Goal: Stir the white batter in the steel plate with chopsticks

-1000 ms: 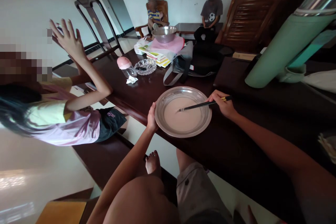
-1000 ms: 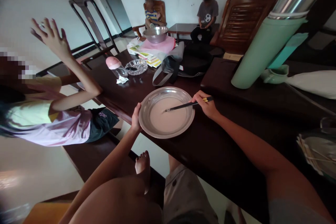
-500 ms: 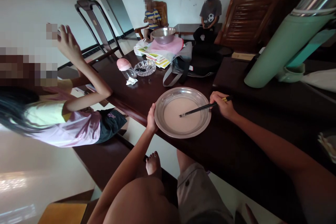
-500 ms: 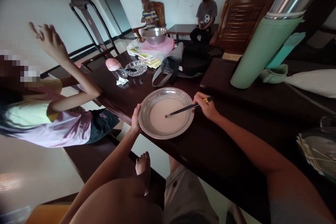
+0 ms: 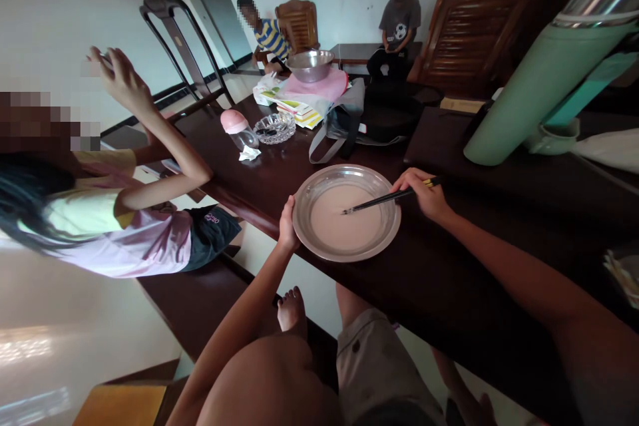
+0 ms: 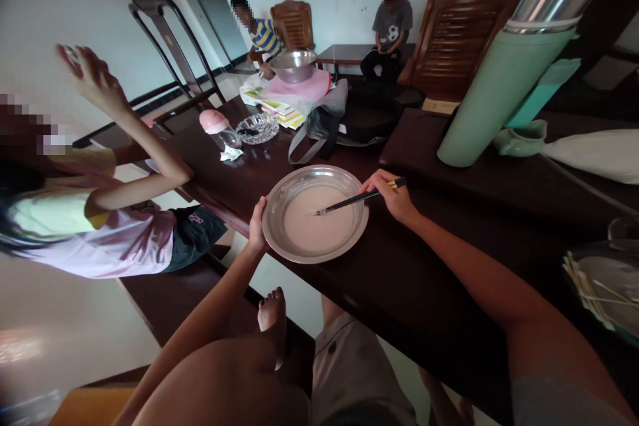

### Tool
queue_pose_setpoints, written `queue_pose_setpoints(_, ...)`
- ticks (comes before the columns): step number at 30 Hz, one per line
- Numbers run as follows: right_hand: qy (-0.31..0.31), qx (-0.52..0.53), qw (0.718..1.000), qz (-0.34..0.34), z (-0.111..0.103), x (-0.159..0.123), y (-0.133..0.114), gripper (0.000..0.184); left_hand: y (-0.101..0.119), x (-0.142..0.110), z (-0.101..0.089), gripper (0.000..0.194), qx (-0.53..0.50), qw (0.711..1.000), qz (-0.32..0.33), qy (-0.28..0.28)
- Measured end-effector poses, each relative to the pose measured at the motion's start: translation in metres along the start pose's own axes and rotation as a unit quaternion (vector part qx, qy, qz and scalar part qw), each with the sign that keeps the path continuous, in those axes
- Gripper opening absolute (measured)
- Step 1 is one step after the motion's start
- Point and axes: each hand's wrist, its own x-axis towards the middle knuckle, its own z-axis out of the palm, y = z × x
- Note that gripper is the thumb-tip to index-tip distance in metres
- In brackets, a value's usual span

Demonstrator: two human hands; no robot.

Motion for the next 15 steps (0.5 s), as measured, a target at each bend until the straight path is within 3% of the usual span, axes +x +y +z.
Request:
queue_pose_setpoints(3, 0.026, 0.014, 1.000, -0.007, -0.0008, 0.0009, 0.0010, 0.047, 0.0007, -0.0006, 0.0004, 0.051, 0.005, 1.000, 0.004, -0.001)
queue_pose_setpoints(7, -0.024, -0.014, 1.000, 0.007, 0.0003, 0.0007, 0.0011, 0.044, 0.0018, -0.0006, 0.0011, 0.055, 0.011, 1.000, 0.012, -0.017)
queue_pose_setpoints(12, 0.036, 0.014, 0.999, -0.007, -0.0010, 0.0011, 0.0005, 0.047, 0.0019, -0.0003, 0.0007, 0.053, 0.012, 1.000, 0.011, -0.020)
queue_pose_setpoints(15, -0.026, 0.000, 1.000, 0.010, 0.0008, -0.0014, -0.0010, 0.043, 0.0014, -0.0002, 0.0001, 0.052, 0.010, 1.000, 0.007, -0.013)
